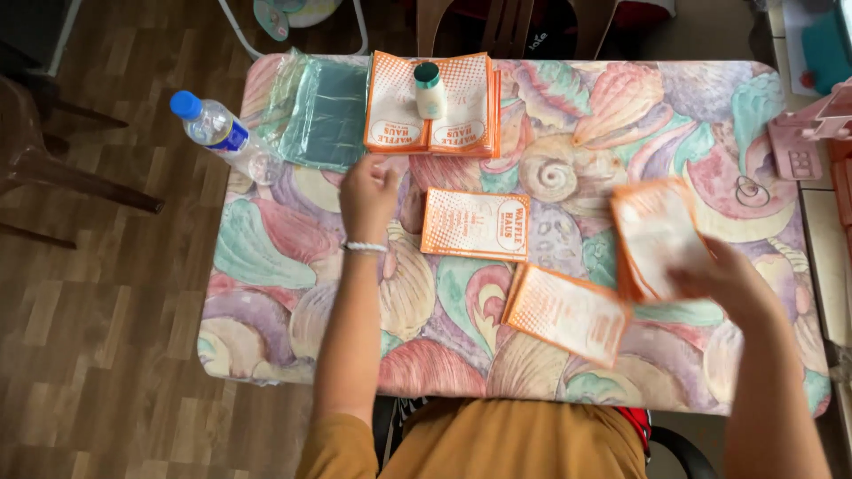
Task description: The person is folding stacks of paper bags and organizing them into piles on a table.
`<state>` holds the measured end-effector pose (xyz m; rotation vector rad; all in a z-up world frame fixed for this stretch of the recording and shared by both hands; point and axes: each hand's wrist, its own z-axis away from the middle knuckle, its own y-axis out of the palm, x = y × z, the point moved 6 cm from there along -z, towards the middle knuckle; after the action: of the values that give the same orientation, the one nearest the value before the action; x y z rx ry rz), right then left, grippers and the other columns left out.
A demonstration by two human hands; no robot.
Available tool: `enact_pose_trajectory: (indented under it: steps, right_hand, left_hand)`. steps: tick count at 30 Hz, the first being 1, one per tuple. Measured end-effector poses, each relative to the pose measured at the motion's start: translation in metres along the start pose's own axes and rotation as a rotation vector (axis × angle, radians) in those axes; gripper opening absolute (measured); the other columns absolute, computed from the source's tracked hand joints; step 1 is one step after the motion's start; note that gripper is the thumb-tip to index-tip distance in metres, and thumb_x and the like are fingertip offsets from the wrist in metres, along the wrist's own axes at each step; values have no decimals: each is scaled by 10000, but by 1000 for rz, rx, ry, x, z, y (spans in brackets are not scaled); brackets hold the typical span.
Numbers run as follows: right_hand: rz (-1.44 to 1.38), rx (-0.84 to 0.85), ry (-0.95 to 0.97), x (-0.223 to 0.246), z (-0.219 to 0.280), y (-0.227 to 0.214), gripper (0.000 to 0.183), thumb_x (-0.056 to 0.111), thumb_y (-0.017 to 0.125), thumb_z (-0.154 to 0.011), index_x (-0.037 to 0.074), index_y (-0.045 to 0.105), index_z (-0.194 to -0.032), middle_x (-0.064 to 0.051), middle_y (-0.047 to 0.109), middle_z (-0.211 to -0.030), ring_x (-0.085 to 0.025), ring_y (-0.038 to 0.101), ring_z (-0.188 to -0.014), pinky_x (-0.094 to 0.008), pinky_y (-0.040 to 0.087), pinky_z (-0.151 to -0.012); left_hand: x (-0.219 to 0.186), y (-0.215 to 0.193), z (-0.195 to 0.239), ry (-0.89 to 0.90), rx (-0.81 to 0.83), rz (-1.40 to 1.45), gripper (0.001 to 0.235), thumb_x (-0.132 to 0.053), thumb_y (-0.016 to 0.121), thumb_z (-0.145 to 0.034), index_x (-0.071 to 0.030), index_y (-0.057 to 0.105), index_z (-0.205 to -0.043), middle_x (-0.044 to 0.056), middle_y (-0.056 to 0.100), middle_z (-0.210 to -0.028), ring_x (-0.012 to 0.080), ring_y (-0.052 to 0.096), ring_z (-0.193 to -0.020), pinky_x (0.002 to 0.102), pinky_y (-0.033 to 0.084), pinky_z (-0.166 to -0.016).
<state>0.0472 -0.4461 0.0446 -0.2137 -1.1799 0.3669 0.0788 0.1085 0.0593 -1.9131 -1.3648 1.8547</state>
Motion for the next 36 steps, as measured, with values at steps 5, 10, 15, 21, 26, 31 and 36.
enact_pose_trajectory:
  steps: [5, 10, 15, 21, 26, 31, 36]
  right_hand:
    - [910, -208, 247, 17, 28, -32, 1097, 672, 698, -740, -74, 489, -1517, -333, 556, -1470, -492, 534, -1333, -553, 448, -1036]
    - [259, -192, -106, 155, -33, 80, 768, 447, 708, -887, 10, 500, -1483, -158, 625, -1369, -261, 637, -1185, -432, 504, -908]
    - [57, -134, -188, 132, -217, 185, 942, 519, 921, -883, -135, 488, -1403, -362, 586, -1235, -426, 721, -946, -456, 644, -636]
    - [190, -104, 98, 196, -211, 236, 610, 399, 889, -815, -41, 601, -1122, -189, 681, -1052, -345, 732, -862, -443, 652, -601]
    - [83, -41, 314, 198, -212, 252, 396, 338, 859, -844, 104, 596, -1026, -51, 707, -1003, -231, 743, -846, -353, 651, -671]
    - [81, -53, 299, 199, -214, 253, 491, 321, 880, -804, 107, 559, -1107, -40, 709, -955, -180, 710, -774, -303, 575, -592]
    - [103, -85, 329, 199, -220, 259, 481, 322, 890, -800, 141, 542, -1078, -18, 685, -957, -166, 706, -823, -270, 540, -590]
  left_hand:
    - [25, 1, -55, -63, 59, -49, 206, -290, 632, -892, -115, 711, -965, 30, 765, -771, 291, 712, -837, 462, 523, -751]
    - [32, 33, -43, -351, 154, 68, 543, -370, 667, -897, -44, 514, -1305, 131, 661, -1125, 285, 657, -972, 451, 548, -748]
    - [41, 68, -37, -251, -169, 159, 685, -202, 708, -848, 70, 418, -1406, 290, 553, -1302, 460, 504, -1265, 547, 442, -1102]
    - [33, 63, -56, -386, -323, 331, 508, -130, 674, -894, -1, 462, -1338, 241, 517, -1335, 424, 553, -1231, 495, 495, -1010]
    - [26, 60, -60, -500, -294, 299, 425, -101, 682, -893, -72, 494, -1274, 185, 501, -1365, 387, 698, -975, 494, 587, -697]
    - [18, 53, -58, -453, -300, 202, 369, 4, 720, -824, -70, 507, -1116, 179, 518, -1278, 400, 695, -951, 471, 611, -660]
    - [35, 75, -71, -422, -308, 81, 304, -77, 657, -888, 9, 600, -1174, 205, 624, -1182, 371, 663, -1019, 458, 570, -776]
